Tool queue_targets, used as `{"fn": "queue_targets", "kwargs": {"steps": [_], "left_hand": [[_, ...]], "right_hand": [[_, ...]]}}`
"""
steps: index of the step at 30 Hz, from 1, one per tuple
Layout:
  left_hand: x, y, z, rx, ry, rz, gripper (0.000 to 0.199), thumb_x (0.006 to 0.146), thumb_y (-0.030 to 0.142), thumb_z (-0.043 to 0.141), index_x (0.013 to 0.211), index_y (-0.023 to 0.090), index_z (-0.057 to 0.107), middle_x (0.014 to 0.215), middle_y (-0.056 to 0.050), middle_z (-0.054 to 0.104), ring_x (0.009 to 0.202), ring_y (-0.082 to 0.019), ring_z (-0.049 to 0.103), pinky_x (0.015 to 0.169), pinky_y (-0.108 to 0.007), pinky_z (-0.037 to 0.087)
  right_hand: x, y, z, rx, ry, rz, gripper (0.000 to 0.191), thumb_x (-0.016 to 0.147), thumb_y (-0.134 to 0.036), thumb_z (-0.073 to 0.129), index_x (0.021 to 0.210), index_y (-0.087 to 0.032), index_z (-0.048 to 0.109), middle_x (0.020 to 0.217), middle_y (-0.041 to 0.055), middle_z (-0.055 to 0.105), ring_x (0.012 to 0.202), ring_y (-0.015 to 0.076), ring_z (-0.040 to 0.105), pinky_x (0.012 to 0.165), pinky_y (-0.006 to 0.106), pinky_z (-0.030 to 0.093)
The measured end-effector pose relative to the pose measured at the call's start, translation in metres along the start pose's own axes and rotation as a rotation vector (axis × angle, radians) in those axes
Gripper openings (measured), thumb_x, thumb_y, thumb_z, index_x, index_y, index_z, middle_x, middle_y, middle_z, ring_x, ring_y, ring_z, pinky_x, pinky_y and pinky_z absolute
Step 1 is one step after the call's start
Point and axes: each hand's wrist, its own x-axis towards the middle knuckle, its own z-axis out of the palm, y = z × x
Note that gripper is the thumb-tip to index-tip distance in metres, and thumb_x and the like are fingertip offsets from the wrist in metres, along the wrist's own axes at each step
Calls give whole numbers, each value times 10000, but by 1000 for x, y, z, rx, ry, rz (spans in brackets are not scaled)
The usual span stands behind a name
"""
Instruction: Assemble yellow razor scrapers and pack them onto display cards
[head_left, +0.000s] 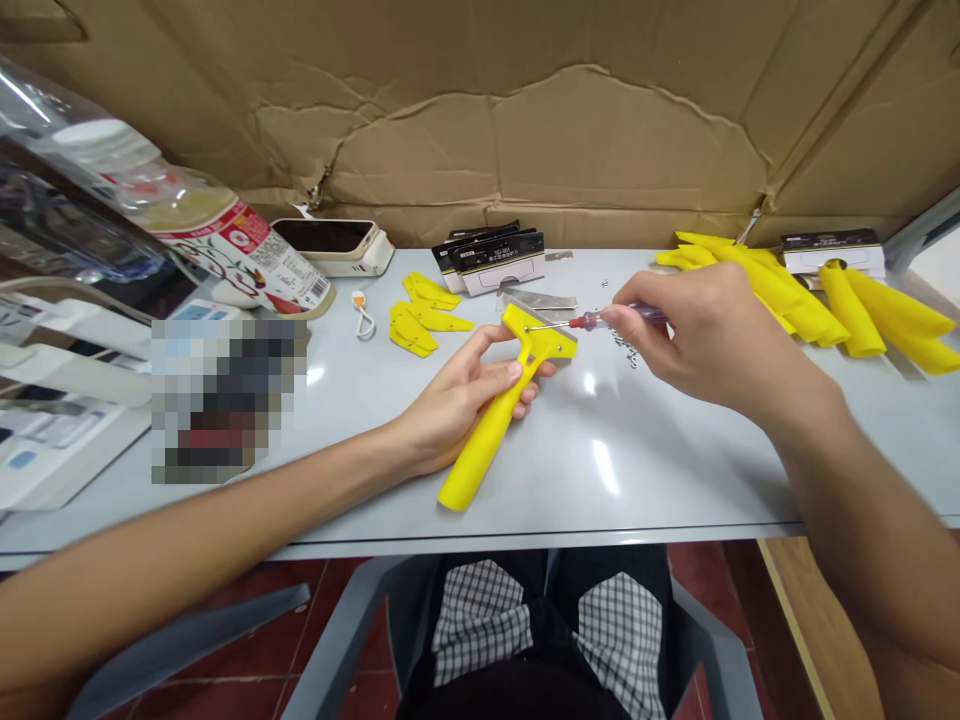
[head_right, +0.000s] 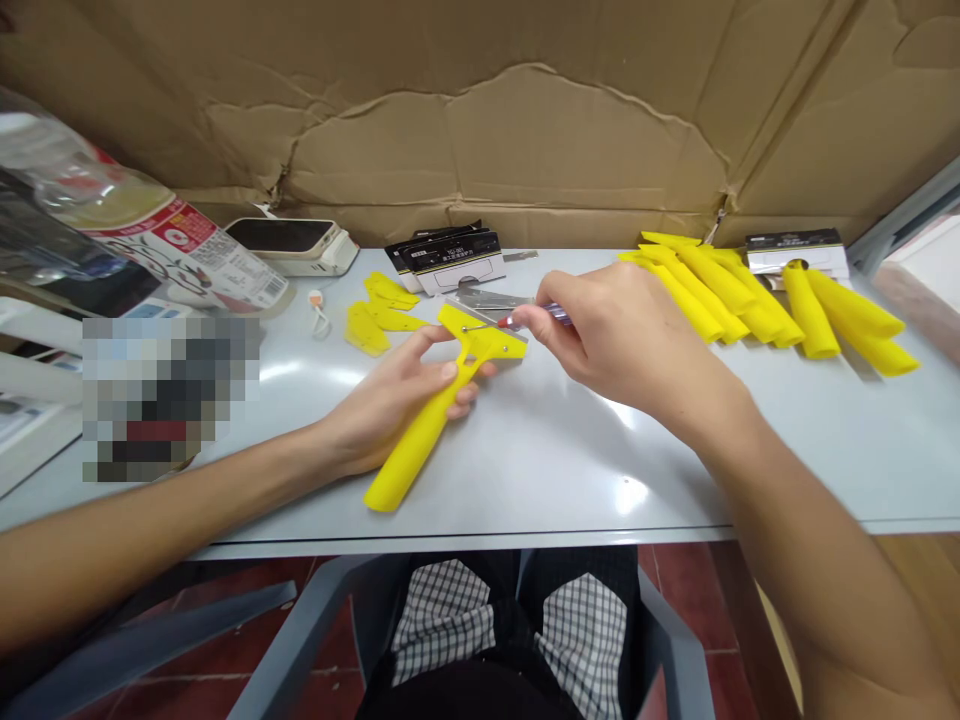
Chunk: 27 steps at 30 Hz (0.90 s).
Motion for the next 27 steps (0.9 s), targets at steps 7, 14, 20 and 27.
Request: {"fn": "queue_targets", "kwargs": {"steps": [7, 14, 20, 27], "left_hand": [[0, 1, 1, -1, -10, 0, 321, 1007, 156, 699, 1244, 253, 505, 1101, -102, 773, 768, -128, 658, 686, -245, 522], [0, -1, -1, 35, -9, 5, 325, 1031, 168, 675, 1280, 253, 484, 1134, -113, 772, 780, -126, 658, 688, -239, 531], [0, -1, -1, 50, -11, 6, 331, 1031, 173, 674, 1287, 249, 477, 1124, -107, 772, 769, -119, 655, 686, -233, 527], [1, -1, -1, 18, -13, 9, 339, 1019, 174, 694, 1265, 257, 475, 1111, -98, 771, 770, -123, 654, 684, -241, 524]], "right_hand": [[-1, -6, -6, 98, -87, 37, 226, 979, -286, 657, 1199, -233, 649, 724, 6, 680, 590, 218, 589, 583, 372, 399], [1, 0, -3, 76, -23, 10, 124, 1020, -345, 641, 981, -240, 692, 800, 32, 750, 690, 227, 676, 664, 361, 441], [0, -5, -6, 64, -87, 83, 205, 1042, -419, 602, 1083, -244, 701, 709, 19, 686, 611, 236, 614, 634, 377, 405], [-2, -6, -8, 179, -79, -5, 194, 970, -224, 615, 1157, -241, 663, 889, 48, 760, 716, 227, 674, 657, 368, 457]]}}
